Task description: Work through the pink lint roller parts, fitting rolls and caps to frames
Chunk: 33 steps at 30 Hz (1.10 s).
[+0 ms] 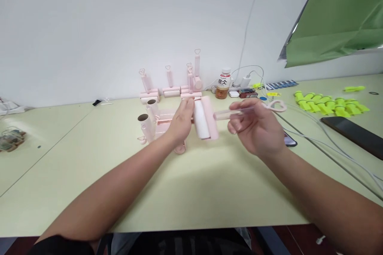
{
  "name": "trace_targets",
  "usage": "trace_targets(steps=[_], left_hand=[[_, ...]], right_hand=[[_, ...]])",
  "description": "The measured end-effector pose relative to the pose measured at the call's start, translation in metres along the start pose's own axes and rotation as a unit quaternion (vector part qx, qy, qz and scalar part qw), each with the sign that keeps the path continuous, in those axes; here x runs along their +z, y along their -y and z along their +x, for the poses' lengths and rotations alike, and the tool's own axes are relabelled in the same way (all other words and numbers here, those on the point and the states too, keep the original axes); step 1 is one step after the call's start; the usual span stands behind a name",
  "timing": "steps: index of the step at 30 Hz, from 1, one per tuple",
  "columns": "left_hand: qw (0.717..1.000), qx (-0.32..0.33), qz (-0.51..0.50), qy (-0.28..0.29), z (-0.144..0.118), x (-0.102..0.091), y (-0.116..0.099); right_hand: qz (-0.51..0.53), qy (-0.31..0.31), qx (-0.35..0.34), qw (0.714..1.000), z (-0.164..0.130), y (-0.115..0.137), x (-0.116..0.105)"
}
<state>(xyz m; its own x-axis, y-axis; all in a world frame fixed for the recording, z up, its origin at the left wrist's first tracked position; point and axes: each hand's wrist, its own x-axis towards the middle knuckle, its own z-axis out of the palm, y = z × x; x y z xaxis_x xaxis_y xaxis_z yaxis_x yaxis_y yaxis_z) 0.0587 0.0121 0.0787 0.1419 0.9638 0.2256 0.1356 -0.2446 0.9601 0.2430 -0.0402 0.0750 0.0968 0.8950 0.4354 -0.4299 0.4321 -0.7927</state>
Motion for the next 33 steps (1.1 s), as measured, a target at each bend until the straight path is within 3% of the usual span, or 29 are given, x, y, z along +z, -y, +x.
trace_targets(steps=[2,4,7,9,13,17,20,23,28,33], left_hand=[[0.991,0.045,0.126,0.027,0.033,0.001,0.001],[0.936,0.052,0.336,0.090,0.064,0.004,0.008],[0.906,0.028,0.399,0.142,0.096,0.012,0.026],[0.903,0.017,0.395,0.169,0.106,0.019,0.036],[0.924,0.013,0.333,0.188,0.110,0.023,0.038],[0.958,0.012,0.209,0.194,0.096,0.010,0.025],[0.973,-0.031,0.030,0.225,0.078,-0.002,0.022],[0.959,-0.084,-0.131,0.239,0.062,-0.008,0.025],[0.951,-0.101,-0.149,0.252,0.051,-0.002,0.030],[0.938,-0.112,-0.130,0.300,0.046,0.014,0.028]], right_hand=[[-0.027,-0.052,-0.069,0.996,0.011,0.000,-0.013],[-0.050,-0.102,-0.108,0.988,0.020,-0.003,-0.024],[-0.076,-0.156,-0.116,0.978,0.029,-0.010,-0.033],[-0.088,-0.174,-0.112,0.974,0.031,-0.013,-0.035],[-0.090,-0.182,-0.123,0.971,0.031,-0.011,-0.035],[-0.086,-0.168,-0.143,0.972,0.028,-0.004,-0.031],[-0.092,-0.145,-0.136,0.976,0.022,-0.002,-0.025],[-0.099,-0.120,-0.117,0.981,0.016,-0.005,-0.020],[-0.087,-0.094,-0.082,0.988,0.013,-0.014,-0.021],[-0.078,-0.076,-0.052,0.993,0.014,-0.022,-0.022]])
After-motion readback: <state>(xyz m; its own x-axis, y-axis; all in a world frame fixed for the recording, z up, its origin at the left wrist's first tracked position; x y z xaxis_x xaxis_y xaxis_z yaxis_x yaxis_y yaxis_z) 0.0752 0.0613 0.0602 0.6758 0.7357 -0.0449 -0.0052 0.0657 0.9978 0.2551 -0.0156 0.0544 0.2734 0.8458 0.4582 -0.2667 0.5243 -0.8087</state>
